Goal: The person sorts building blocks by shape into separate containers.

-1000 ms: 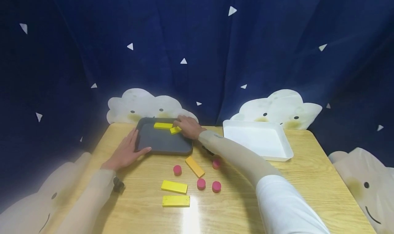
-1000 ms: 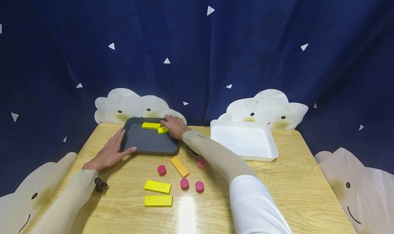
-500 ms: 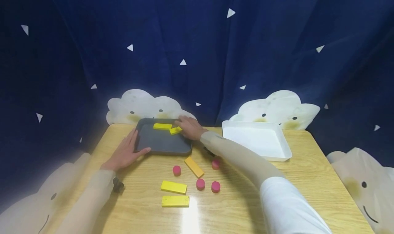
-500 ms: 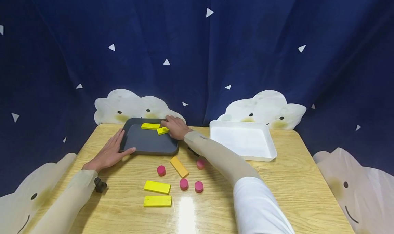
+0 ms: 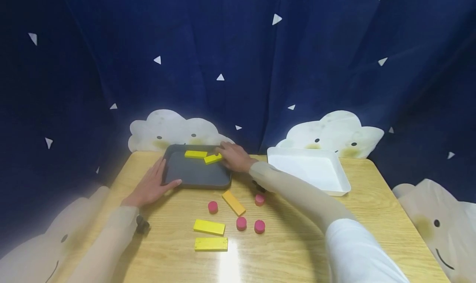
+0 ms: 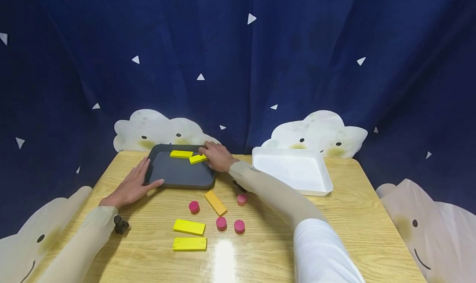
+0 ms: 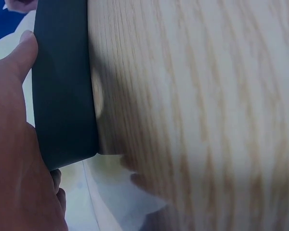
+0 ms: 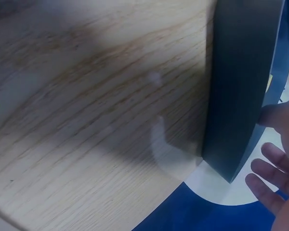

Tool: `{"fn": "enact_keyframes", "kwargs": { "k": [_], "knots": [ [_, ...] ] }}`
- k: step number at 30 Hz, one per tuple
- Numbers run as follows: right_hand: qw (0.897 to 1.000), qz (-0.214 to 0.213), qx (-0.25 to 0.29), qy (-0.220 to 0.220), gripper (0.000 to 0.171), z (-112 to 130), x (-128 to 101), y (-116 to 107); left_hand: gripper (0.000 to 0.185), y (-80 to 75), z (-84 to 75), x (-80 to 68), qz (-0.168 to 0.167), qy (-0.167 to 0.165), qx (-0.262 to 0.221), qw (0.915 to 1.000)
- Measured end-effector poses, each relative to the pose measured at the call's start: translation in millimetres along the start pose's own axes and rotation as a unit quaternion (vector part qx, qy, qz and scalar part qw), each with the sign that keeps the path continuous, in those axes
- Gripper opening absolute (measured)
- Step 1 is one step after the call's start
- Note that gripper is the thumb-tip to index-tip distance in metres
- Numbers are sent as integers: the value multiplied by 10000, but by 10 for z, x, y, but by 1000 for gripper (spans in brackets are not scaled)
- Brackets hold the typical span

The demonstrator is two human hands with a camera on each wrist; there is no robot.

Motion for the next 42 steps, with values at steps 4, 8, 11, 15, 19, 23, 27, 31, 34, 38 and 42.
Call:
{"fn": "enact_keyframes", "kwargs": {
  "k": [4, 8, 11, 15, 19, 23, 27, 31, 34, 38, 42],
  "knots": [
    [10000, -15, 0, 46, 31, 15, -56, -36, 114, 9, 2, -1, 1, -20, -9, 10000],
    [9999, 15, 46, 162, 32, 41, -126, -87, 115, 1, -11, -9, 11, -40, -17, 10000],
    [9997, 18, 88, 236, 34, 67, -182, -142, 114, -5, -20, -9, -1, -44, -50, 10000],
    [9993, -10, 95, 368, 36, 102, -257, -213, 114, -3, -20, 0, -39, -38, -103, 9999],
    [9988, -80, 105, 475, 38, 153, -342, -270, 115, -6, -12, -3, -25, -47, -127, 9999],
    [9983, -164, 220, 518, 42, 243, -456, -340, 116, -1, 1, -3, 2, -51, -128, 9999],
    [9976, -204, 329, 566, 45, 364, -590, -412, 116, 5, 6, -5, 11, -66, -117, 9999],
    [9971, -236, 301, 657, 45, 461, -727, -430, 115, -3, -8, -11, -2, -57, -88, 9999],
    [9969, -309, 279, 666, 43, 525, -830, -426, 114, -18, -26, -17, -35, -24, -56, 10000],
    [9969, -403, 319, 590, 38, 612, -962, -414, 114, -41, -41, -30, -72, -12, -3, 10000],
    [9974, -402, 253, 547, 33, 706, -1090, -396, 114, -46, -41, -34, -72, -27, -12, 10000]
  ]
}}
Point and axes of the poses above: each hand's wrist, its own x-axis towards the middle knuckle, its own y-axis out of the palm, z = x × y, the point moved 3 cm from there along x, towards the middle knuckle, and after that the axes turned 10 degrees about x, right-handed, at the moved point
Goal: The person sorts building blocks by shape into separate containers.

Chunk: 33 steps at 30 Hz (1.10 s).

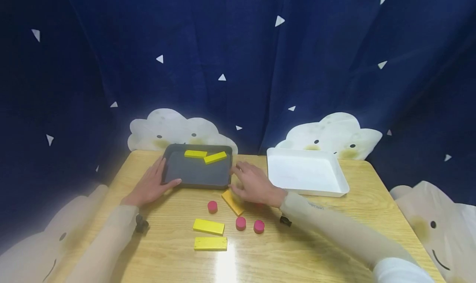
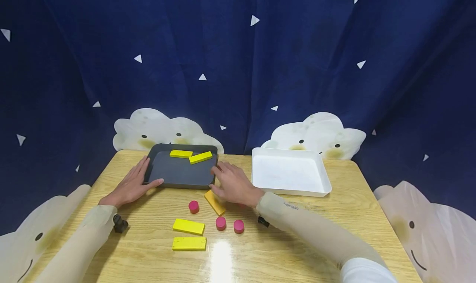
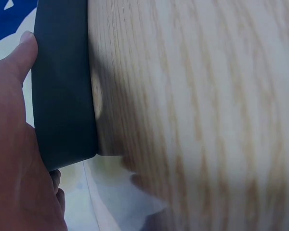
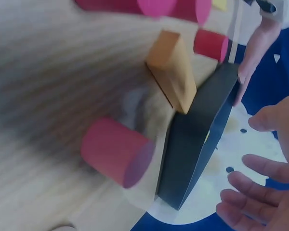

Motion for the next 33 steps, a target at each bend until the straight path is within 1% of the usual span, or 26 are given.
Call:
{"fn": "enact_keyframes", "kwargs": {
  "k": [7, 14, 22, 28, 33],
  "knots": [
    [9999, 89, -118, -43, 39, 125, -214, 67, 114, 9, 4, 0, -16, 27, -72, 10000],
    [9997, 130, -195, 73, 41, 134, -336, 234, 114, -12, 4, -7, 14, 18, -122, 9999],
    [9988, 223, -417, 137, 42, 148, -398, 358, 115, 18, 29, 14, 39, -5, -161, 9999],
    [9979, 262, -556, 205, 43, 134, -391, 412, 114, 41, 47, 21, 45, 11, -97, 9999],
    [9974, 293, -570, 329, 45, 116, -374, 454, 115, 38, 45, 20, 71, -11, -122, 9999]
  ]
}}
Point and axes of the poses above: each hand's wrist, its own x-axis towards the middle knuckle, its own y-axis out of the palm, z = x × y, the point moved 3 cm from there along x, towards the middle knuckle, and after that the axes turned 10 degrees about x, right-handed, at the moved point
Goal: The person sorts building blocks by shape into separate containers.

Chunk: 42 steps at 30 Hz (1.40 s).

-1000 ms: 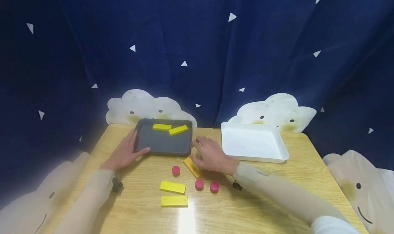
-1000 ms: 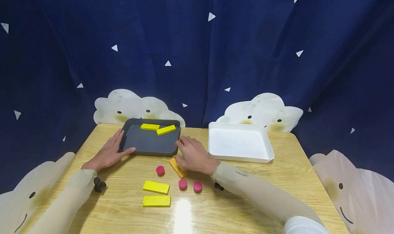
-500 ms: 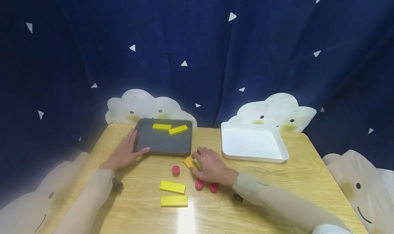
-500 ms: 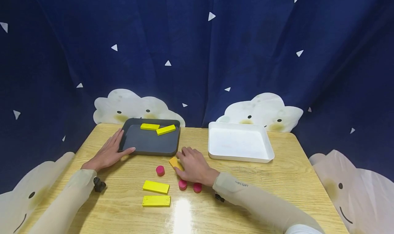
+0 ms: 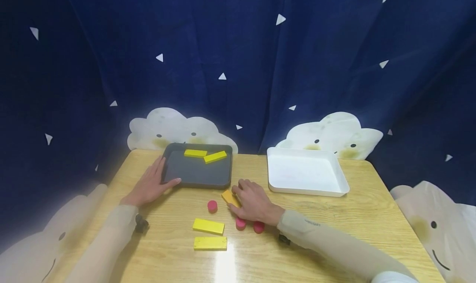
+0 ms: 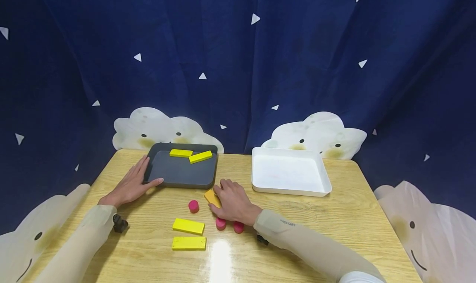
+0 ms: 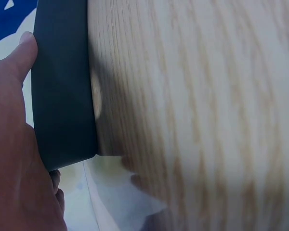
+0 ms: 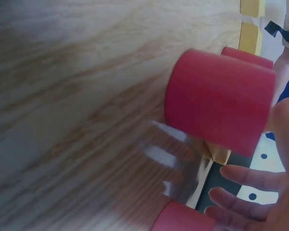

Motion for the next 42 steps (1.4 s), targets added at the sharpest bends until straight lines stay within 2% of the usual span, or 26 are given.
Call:
{"fn": "enact_keyframes", "kwargs": {
  "k": [8, 18, 32, 42],
  "knots": [
    [9998, 130, -90, 122, 46, -4, 23, 35, 116, -4, 6, 4, 17, -30, -7, 10000],
    [9996, 159, 136, 209, 36, -30, 14, 44, 115, -9, -12, -3, -79, 29, 30, 10000],
    [9984, 190, 524, 91, 27, -32, -7, 19, 115, 2, 0, 0, -36, 62, 106, 9999],
    [9965, 220, 802, -45, 29, -40, 5, 0, 115, 15, 11, 2, -67, 58, 125, 9999]
  ]
}}
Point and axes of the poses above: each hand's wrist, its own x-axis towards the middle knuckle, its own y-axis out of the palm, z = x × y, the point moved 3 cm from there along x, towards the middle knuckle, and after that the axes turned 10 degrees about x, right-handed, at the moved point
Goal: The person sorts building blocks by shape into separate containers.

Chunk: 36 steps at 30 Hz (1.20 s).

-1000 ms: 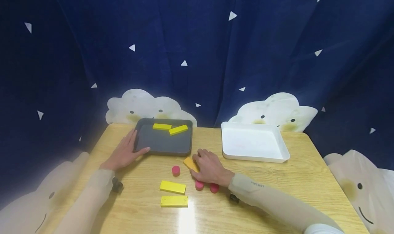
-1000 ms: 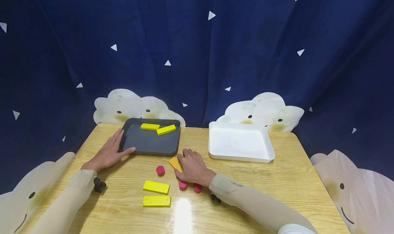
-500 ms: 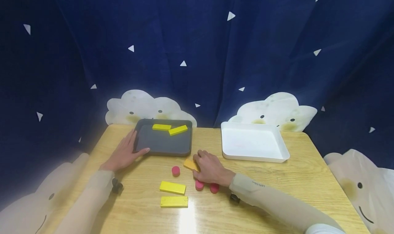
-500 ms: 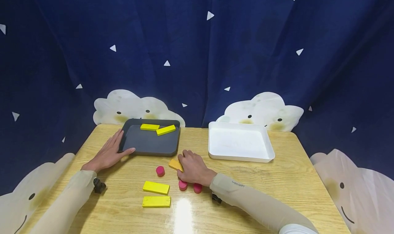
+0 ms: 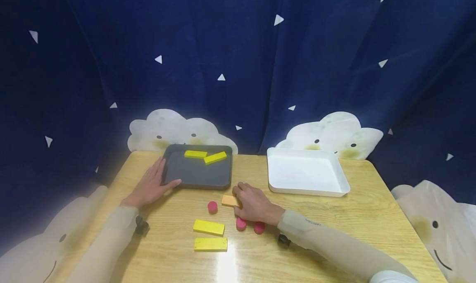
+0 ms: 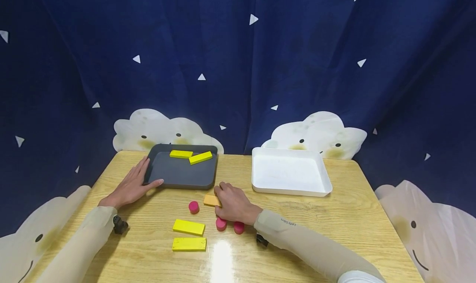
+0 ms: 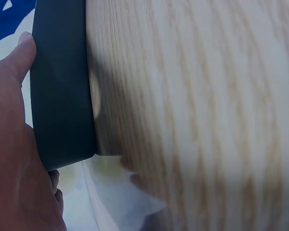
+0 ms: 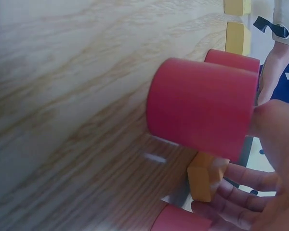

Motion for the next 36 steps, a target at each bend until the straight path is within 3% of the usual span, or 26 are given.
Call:
{"fn": "enact_keyframes", "kwargs": {
  "k": [10, 36],
  "knots": [
    [9999, 97, -15, -28, 31, -14, -3, -39, 114, -8, -20, -2, -38, -2, 4, 10000],
    [9978, -534, -100, -368, 30, 30, -53, -268, 112, -33, -62, -25, -64, 42, -30, 10000]
  ]
}}
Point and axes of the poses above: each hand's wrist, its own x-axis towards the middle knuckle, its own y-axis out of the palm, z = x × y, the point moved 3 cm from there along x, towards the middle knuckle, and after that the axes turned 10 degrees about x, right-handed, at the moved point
